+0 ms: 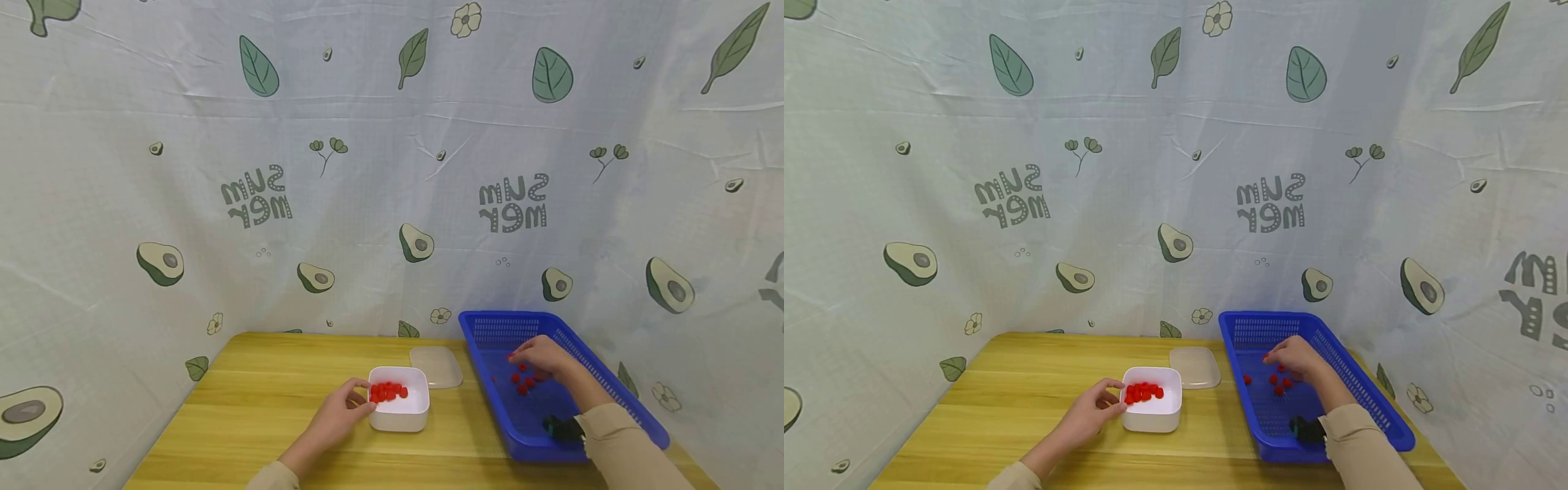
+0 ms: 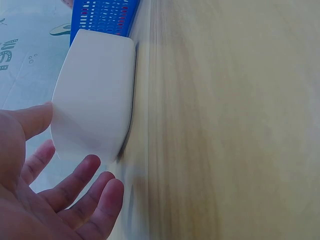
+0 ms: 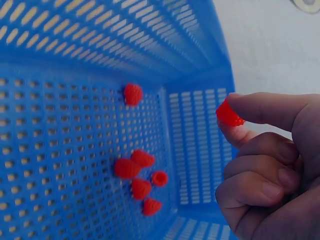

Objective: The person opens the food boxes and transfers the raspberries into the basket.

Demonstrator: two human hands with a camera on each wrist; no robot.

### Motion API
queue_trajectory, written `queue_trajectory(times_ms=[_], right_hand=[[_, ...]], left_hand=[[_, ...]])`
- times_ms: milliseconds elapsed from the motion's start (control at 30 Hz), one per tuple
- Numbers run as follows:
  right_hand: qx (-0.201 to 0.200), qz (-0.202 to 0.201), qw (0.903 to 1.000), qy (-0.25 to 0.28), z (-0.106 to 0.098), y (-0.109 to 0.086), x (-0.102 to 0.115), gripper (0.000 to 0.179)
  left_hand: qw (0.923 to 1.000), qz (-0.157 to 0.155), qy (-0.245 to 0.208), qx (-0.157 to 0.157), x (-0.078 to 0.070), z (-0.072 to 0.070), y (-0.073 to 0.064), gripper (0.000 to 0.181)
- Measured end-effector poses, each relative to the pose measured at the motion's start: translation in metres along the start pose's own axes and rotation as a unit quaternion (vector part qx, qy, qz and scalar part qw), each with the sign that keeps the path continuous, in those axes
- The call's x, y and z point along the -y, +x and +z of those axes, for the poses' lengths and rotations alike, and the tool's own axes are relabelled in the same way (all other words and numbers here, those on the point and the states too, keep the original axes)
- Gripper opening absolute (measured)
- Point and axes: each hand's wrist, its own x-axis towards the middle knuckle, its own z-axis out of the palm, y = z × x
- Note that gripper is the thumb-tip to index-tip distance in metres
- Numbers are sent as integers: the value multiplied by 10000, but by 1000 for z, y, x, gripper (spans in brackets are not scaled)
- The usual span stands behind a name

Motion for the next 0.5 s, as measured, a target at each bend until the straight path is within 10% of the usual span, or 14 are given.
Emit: queue_trajectory(times_ms=[500], right_hand=[[317, 432, 9985, -113, -12, 0, -19, 17]], left_hand=[[9999, -137, 8, 17, -2, 0, 0, 41]])
